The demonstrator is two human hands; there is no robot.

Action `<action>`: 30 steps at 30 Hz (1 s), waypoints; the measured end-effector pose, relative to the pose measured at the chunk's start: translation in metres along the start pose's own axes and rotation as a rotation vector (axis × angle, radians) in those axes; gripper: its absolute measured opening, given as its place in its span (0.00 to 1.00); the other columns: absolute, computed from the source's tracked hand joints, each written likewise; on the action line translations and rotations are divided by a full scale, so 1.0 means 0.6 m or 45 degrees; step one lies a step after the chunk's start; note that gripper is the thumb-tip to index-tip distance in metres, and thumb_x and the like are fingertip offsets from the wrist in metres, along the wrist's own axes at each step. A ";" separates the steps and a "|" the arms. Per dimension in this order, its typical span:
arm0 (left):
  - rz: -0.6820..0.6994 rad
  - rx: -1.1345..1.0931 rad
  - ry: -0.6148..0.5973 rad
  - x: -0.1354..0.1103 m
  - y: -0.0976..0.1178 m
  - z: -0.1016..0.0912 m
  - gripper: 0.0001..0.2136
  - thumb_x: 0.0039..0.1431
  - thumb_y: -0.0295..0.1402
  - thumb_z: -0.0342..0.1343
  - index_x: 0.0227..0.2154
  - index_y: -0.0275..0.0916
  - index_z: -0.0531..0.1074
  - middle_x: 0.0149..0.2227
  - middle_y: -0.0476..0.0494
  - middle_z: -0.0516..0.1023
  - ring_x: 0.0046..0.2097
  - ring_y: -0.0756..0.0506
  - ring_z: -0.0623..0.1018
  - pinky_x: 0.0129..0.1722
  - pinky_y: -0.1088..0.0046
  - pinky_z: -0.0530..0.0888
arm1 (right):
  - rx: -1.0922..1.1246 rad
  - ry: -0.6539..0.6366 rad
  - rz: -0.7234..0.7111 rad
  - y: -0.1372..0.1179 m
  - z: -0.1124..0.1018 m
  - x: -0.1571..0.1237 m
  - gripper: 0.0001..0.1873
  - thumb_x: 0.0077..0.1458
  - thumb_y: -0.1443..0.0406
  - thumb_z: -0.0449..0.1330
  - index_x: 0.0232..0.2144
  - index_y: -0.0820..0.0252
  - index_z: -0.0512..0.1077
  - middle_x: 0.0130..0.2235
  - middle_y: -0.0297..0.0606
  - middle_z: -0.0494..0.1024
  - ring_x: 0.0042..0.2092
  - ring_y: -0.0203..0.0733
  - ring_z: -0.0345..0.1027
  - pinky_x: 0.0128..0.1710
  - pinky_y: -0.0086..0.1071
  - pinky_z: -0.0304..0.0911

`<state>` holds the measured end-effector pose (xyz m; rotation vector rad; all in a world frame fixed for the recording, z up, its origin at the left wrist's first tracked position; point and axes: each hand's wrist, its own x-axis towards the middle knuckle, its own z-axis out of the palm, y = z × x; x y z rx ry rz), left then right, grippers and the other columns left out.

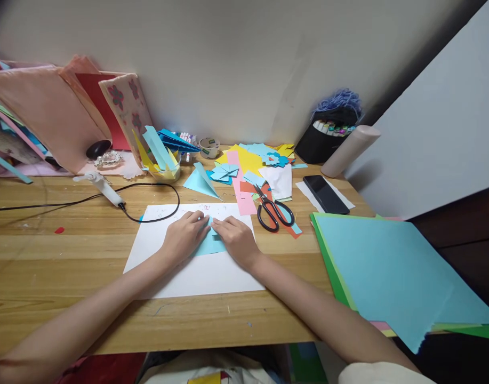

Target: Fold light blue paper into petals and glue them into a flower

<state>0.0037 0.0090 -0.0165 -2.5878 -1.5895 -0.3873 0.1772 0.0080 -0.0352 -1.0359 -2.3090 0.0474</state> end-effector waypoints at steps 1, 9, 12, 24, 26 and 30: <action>-0.002 -0.005 -0.009 0.000 0.000 0.000 0.12 0.61 0.35 0.41 0.39 0.40 0.68 0.37 0.46 0.72 0.40 0.47 0.69 0.30 0.72 0.66 | -0.049 -0.030 -0.019 -0.002 -0.001 0.000 0.15 0.57 0.71 0.50 0.43 0.58 0.71 0.45 0.38 0.75 0.38 0.42 0.65 0.37 0.36 0.64; -0.045 -0.038 -0.081 -0.002 0.006 -0.007 0.13 0.62 0.33 0.40 0.45 0.41 0.65 0.40 0.43 0.71 0.42 0.46 0.68 0.31 0.72 0.66 | -0.123 -0.130 0.008 -0.007 -0.001 0.002 0.14 0.57 0.70 0.49 0.42 0.60 0.72 0.44 0.41 0.75 0.38 0.44 0.63 0.37 0.39 0.63; -0.021 -0.029 -0.095 -0.003 0.005 -0.007 0.15 0.62 0.33 0.38 0.49 0.42 0.63 0.41 0.44 0.71 0.42 0.45 0.68 0.29 0.71 0.65 | -0.139 -0.137 -0.012 -0.005 -0.002 0.004 0.14 0.57 0.70 0.49 0.41 0.60 0.72 0.43 0.40 0.76 0.37 0.44 0.62 0.36 0.38 0.63; 0.038 -0.031 -0.170 0.001 0.011 -0.015 0.18 0.61 0.40 0.40 0.49 0.38 0.63 0.44 0.40 0.68 0.45 0.42 0.65 0.33 0.69 0.67 | 0.259 -0.363 0.019 0.004 -0.028 -0.019 0.31 0.48 0.75 0.49 0.56 0.60 0.57 0.55 0.41 0.64 0.46 0.46 0.57 0.48 0.46 0.59; 0.041 -0.052 -0.178 -0.001 0.011 -0.018 0.19 0.59 0.41 0.42 0.49 0.38 0.62 0.46 0.39 0.67 0.46 0.42 0.65 0.34 0.69 0.67 | 0.359 -0.404 0.120 0.010 -0.035 -0.021 0.32 0.51 0.75 0.47 0.59 0.56 0.52 0.54 0.41 0.65 0.47 0.43 0.59 0.48 0.44 0.60; 0.037 -0.090 -0.187 -0.001 0.010 -0.019 0.19 0.59 0.41 0.43 0.50 0.38 0.62 0.46 0.39 0.67 0.47 0.41 0.64 0.36 0.67 0.68 | 0.379 -0.376 0.225 0.014 -0.037 -0.014 0.27 0.58 0.70 0.45 0.59 0.54 0.50 0.51 0.42 0.66 0.49 0.42 0.59 0.49 0.42 0.60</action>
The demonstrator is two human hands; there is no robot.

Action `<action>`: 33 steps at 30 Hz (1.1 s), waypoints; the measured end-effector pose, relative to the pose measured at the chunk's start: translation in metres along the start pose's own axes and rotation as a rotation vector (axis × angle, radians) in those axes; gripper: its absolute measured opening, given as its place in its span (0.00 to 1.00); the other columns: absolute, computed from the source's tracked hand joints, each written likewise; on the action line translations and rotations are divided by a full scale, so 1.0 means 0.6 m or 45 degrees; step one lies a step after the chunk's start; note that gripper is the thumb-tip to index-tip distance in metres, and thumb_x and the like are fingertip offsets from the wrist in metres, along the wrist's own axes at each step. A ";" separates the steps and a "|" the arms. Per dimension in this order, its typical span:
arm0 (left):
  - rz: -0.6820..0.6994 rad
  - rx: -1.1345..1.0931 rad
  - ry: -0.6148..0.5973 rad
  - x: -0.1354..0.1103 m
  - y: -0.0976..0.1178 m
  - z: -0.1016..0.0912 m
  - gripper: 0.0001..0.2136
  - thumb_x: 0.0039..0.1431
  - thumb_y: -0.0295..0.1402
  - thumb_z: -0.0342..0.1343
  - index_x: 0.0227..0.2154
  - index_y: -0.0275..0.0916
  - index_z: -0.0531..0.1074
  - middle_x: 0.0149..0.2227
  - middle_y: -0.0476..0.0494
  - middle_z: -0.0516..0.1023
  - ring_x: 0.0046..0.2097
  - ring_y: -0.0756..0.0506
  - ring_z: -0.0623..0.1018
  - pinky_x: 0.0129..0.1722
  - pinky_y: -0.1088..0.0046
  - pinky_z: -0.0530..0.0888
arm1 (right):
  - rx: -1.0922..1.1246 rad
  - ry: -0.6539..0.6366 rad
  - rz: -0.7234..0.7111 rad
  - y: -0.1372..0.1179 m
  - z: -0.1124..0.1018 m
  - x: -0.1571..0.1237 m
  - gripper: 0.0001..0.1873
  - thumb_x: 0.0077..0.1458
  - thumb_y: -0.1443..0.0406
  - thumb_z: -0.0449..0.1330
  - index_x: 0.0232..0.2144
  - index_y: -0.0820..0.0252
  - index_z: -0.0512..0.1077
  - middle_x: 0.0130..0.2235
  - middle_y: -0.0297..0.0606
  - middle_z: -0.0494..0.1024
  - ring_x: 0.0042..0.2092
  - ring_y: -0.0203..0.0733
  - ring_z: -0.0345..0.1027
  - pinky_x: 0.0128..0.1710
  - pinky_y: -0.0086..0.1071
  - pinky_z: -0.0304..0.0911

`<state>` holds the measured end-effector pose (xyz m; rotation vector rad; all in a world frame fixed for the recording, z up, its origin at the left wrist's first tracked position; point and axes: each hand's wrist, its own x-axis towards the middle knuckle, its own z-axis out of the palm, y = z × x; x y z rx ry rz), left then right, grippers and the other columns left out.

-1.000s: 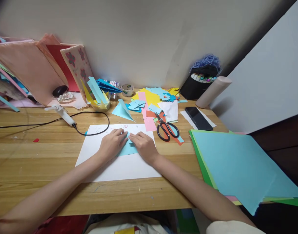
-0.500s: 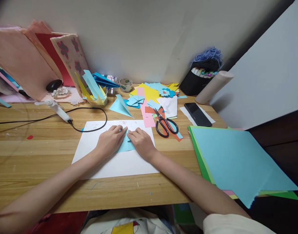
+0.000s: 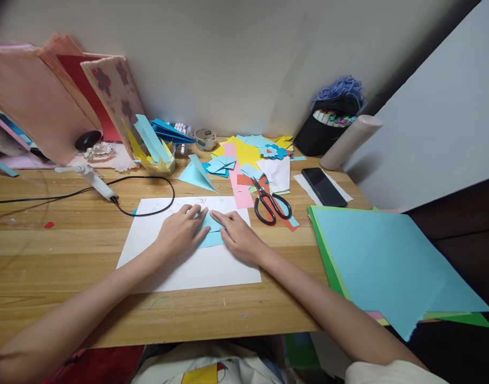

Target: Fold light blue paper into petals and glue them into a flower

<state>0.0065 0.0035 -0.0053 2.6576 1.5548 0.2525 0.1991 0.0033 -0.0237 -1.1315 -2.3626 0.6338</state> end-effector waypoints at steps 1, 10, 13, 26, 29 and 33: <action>-0.001 -0.006 -0.004 0.000 0.000 0.000 0.19 0.59 0.41 0.43 0.50 0.38 0.62 0.47 0.39 0.66 0.47 0.41 0.64 0.36 0.67 0.68 | -0.017 0.011 -0.008 -0.001 0.001 0.003 0.26 0.59 0.68 0.45 0.59 0.53 0.50 0.51 0.42 0.66 0.50 0.43 0.59 0.49 0.42 0.60; -0.043 0.032 0.012 0.001 0.005 0.000 0.20 0.59 0.41 0.42 0.51 0.38 0.62 0.46 0.39 0.67 0.47 0.40 0.64 0.34 0.66 0.68 | -0.194 -0.065 0.002 -0.010 0.000 -0.007 0.29 0.58 0.59 0.47 0.60 0.56 0.47 0.55 0.44 0.63 0.58 0.44 0.52 0.55 0.44 0.53; -0.054 -0.001 0.014 0.000 0.006 0.000 0.20 0.58 0.41 0.43 0.51 0.39 0.62 0.46 0.38 0.66 0.48 0.39 0.64 0.36 0.66 0.68 | -0.227 -0.035 0.049 -0.009 -0.004 -0.031 0.27 0.59 0.60 0.46 0.59 0.56 0.50 0.56 0.43 0.63 0.58 0.43 0.52 0.55 0.43 0.54; -0.006 -0.131 0.157 -0.002 -0.014 0.008 0.19 0.57 0.41 0.47 0.51 0.44 0.65 0.46 0.41 0.67 0.46 0.40 0.65 0.46 0.61 0.65 | -0.286 0.147 -0.104 -0.002 -0.009 -0.025 0.16 0.59 0.66 0.46 0.48 0.60 0.67 0.47 0.41 0.72 0.49 0.42 0.62 0.48 0.40 0.61; -0.017 -0.224 0.177 0.000 -0.022 0.012 0.20 0.55 0.43 0.48 0.50 0.46 0.66 0.45 0.42 0.66 0.46 0.41 0.65 0.47 0.61 0.64 | -0.331 0.126 -0.177 -0.003 0.002 0.008 0.15 0.58 0.67 0.48 0.47 0.59 0.67 0.49 0.39 0.71 0.48 0.43 0.61 0.47 0.40 0.61; -0.179 -0.309 0.263 -0.002 -0.029 0.017 0.25 0.50 0.46 0.54 0.50 0.43 0.65 0.44 0.40 0.65 0.46 0.41 0.66 0.46 0.62 0.65 | -0.409 0.143 -0.204 -0.003 0.016 0.032 0.15 0.58 0.68 0.48 0.47 0.60 0.66 0.50 0.39 0.70 0.48 0.44 0.61 0.45 0.40 0.63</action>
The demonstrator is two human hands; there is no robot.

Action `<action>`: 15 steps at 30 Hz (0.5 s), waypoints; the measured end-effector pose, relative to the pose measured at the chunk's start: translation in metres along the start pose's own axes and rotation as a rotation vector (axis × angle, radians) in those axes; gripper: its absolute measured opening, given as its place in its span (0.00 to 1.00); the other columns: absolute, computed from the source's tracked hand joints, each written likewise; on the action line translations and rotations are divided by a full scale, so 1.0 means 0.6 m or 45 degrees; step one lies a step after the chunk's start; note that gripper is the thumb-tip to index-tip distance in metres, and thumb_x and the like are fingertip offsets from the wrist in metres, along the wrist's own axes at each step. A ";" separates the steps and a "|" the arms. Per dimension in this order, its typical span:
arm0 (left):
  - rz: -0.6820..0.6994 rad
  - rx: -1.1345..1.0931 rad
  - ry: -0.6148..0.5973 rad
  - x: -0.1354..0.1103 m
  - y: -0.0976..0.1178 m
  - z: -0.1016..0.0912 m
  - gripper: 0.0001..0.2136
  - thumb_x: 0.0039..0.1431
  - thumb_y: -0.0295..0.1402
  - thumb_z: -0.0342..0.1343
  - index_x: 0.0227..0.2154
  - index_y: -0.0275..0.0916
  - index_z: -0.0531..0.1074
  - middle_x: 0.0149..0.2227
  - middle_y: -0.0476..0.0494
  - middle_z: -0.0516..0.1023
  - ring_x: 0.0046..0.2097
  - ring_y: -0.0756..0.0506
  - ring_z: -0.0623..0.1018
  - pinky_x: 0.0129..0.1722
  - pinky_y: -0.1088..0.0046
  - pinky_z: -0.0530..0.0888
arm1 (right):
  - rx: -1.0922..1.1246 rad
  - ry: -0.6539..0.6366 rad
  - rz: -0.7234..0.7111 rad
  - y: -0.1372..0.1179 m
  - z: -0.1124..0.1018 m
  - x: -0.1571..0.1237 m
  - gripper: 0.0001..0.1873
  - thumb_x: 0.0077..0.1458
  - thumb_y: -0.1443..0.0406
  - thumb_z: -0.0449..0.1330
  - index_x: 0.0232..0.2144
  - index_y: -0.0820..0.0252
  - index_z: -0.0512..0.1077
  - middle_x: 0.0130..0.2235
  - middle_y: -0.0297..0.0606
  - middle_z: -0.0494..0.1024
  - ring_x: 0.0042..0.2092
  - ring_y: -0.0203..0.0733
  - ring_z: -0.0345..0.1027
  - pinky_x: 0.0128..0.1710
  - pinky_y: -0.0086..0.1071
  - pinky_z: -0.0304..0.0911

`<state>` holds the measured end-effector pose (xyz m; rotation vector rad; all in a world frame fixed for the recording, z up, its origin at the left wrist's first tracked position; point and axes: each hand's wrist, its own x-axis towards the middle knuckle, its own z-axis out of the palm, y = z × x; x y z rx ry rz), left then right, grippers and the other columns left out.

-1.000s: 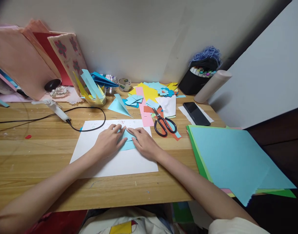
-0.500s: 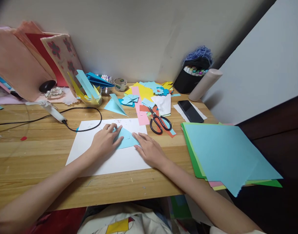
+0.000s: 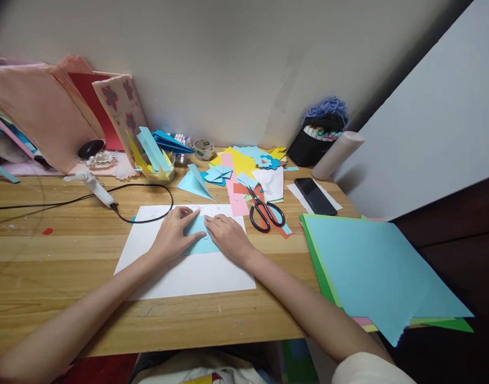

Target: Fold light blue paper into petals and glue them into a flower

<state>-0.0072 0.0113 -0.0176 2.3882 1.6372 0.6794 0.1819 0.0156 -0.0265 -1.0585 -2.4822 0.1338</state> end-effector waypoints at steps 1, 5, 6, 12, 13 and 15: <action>-0.059 -0.002 0.033 -0.002 -0.002 0.000 0.25 0.49 0.46 0.55 0.50 0.41 0.65 0.44 0.40 0.65 0.46 0.41 0.66 0.45 0.62 0.65 | -0.016 -0.006 -0.003 -0.001 0.002 0.002 0.15 0.58 0.69 0.48 0.47 0.60 0.66 0.51 0.39 0.70 0.47 0.44 0.61 0.44 0.40 0.63; -0.232 -0.022 0.064 -0.005 -0.011 -0.004 0.22 0.46 0.46 0.57 0.42 0.38 0.67 0.40 0.41 0.67 0.42 0.41 0.67 0.42 0.64 0.66 | -0.095 -0.063 0.019 -0.007 -0.001 0.009 0.14 0.57 0.70 0.48 0.46 0.60 0.66 0.50 0.40 0.71 0.45 0.45 0.62 0.41 0.40 0.64; -0.257 -0.037 0.054 -0.004 -0.012 -0.005 0.21 0.45 0.46 0.58 0.40 0.38 0.67 0.39 0.41 0.67 0.42 0.42 0.67 0.41 0.65 0.66 | -0.123 -0.083 0.020 -0.009 -0.002 0.012 0.14 0.57 0.70 0.49 0.45 0.61 0.67 0.49 0.41 0.71 0.45 0.45 0.62 0.41 0.40 0.64; -0.391 -0.105 -0.034 0.010 -0.015 -0.006 0.22 0.39 0.47 0.61 0.34 0.38 0.67 0.33 0.46 0.68 0.36 0.44 0.68 0.36 0.68 0.65 | -0.157 -0.103 0.031 -0.014 -0.004 0.013 0.14 0.57 0.72 0.48 0.45 0.64 0.66 0.46 0.44 0.73 0.48 0.45 0.61 0.41 0.39 0.64; -0.407 -0.102 -0.046 0.011 -0.014 -0.005 0.21 0.39 0.47 0.61 0.34 0.39 0.67 0.32 0.46 0.68 0.36 0.44 0.68 0.36 0.68 0.65 | -0.137 -0.090 0.031 -0.012 -0.004 0.009 0.15 0.57 0.72 0.48 0.46 0.63 0.66 0.47 0.43 0.72 0.48 0.45 0.61 0.42 0.39 0.65; -0.436 -0.075 -0.046 0.013 -0.013 -0.003 0.21 0.39 0.47 0.60 0.34 0.39 0.67 0.33 0.45 0.68 0.37 0.43 0.68 0.38 0.66 0.65 | -0.101 -0.070 0.022 -0.009 -0.004 0.003 0.16 0.57 0.72 0.48 0.47 0.62 0.65 0.50 0.42 0.70 0.49 0.45 0.60 0.43 0.39 0.65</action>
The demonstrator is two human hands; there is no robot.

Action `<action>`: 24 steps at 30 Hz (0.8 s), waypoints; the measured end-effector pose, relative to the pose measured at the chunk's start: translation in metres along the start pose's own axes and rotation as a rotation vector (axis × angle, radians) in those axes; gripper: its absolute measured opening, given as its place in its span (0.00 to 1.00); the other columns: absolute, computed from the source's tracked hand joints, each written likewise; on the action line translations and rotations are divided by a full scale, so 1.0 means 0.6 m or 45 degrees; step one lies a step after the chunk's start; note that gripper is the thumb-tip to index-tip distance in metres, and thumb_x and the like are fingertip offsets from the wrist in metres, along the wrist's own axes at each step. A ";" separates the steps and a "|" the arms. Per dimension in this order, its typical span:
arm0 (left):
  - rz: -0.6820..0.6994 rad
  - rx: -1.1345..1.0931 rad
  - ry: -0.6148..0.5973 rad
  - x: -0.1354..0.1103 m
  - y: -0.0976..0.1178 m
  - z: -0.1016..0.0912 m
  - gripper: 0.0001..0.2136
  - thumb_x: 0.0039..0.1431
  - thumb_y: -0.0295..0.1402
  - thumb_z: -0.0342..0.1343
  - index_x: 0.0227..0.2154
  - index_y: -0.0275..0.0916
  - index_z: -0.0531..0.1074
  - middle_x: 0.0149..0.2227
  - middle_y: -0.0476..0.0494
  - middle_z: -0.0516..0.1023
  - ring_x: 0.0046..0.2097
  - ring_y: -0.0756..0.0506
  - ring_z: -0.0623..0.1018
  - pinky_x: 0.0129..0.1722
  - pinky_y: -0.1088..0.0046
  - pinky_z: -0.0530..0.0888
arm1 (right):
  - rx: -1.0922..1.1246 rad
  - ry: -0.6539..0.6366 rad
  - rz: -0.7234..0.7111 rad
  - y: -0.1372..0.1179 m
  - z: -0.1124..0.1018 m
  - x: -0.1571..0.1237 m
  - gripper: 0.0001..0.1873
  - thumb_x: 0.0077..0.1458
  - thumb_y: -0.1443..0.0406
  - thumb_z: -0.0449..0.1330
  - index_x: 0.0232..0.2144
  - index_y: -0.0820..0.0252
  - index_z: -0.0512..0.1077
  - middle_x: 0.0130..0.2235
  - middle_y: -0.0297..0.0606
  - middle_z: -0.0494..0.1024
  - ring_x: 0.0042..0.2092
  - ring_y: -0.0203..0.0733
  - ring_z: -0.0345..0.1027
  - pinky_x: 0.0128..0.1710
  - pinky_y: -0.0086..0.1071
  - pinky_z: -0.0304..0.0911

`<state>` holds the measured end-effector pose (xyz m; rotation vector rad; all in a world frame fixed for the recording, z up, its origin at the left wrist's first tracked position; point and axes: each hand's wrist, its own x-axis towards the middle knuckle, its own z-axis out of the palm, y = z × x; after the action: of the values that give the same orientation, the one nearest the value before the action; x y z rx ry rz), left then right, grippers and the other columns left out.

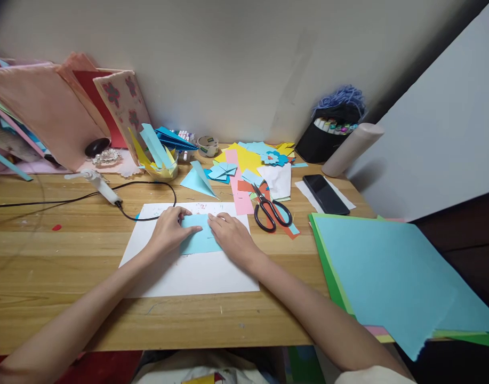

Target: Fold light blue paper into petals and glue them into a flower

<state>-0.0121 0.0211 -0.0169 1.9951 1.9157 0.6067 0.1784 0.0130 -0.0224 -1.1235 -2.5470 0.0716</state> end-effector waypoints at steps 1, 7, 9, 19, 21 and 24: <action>-0.013 0.015 0.012 0.000 0.001 0.001 0.21 0.39 0.47 0.61 0.34 0.39 0.67 0.34 0.44 0.68 0.39 0.42 0.68 0.39 0.66 0.65 | 0.013 0.007 -0.008 0.002 0.000 -0.002 0.16 0.57 0.72 0.47 0.47 0.61 0.65 0.51 0.41 0.69 0.50 0.45 0.60 0.43 0.40 0.65; -0.043 -0.155 0.006 -0.004 0.013 0.003 0.17 0.41 0.41 0.61 0.33 0.38 0.67 0.35 0.45 0.72 0.37 0.44 0.70 0.37 0.68 0.67 | 0.036 -0.004 -0.038 0.002 -0.007 -0.002 0.16 0.58 0.72 0.46 0.46 0.63 0.66 0.50 0.42 0.70 0.47 0.45 0.61 0.42 0.40 0.65; -0.028 -0.311 0.009 -0.006 0.017 0.004 0.15 0.43 0.37 0.60 0.35 0.39 0.69 0.37 0.46 0.74 0.38 0.45 0.72 0.39 0.68 0.67 | 0.059 0.003 -0.037 0.002 -0.008 -0.001 0.15 0.58 0.71 0.46 0.45 0.62 0.67 0.48 0.42 0.71 0.45 0.45 0.62 0.42 0.40 0.66; -0.037 -0.668 0.168 -0.019 0.026 0.024 0.19 0.46 0.29 0.57 0.44 0.40 0.70 0.39 0.46 0.77 0.38 0.46 0.75 0.37 0.71 0.71 | 0.124 0.041 -0.033 0.003 -0.004 0.003 0.14 0.57 0.71 0.47 0.43 0.63 0.68 0.46 0.42 0.72 0.45 0.45 0.62 0.42 0.41 0.66; 0.058 -0.676 0.148 -0.022 0.027 0.026 0.16 0.49 0.26 0.54 0.43 0.39 0.71 0.43 0.45 0.76 0.43 0.46 0.75 0.42 0.70 0.71 | 0.120 0.033 -0.028 0.003 -0.005 0.004 0.14 0.57 0.71 0.47 0.43 0.63 0.68 0.46 0.42 0.72 0.45 0.45 0.62 0.42 0.41 0.66; 0.199 -0.538 0.096 -0.028 0.027 0.028 0.16 0.51 0.20 0.48 0.42 0.39 0.71 0.44 0.44 0.76 0.45 0.46 0.75 0.45 0.69 0.71 | 0.115 0.026 -0.026 0.002 -0.006 0.004 0.14 0.57 0.71 0.47 0.44 0.63 0.68 0.45 0.42 0.72 0.45 0.45 0.62 0.42 0.41 0.66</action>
<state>0.0101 0.0047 -0.0246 1.8727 1.5175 1.0436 0.1793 0.0152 -0.0186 -1.0585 -2.5103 0.1674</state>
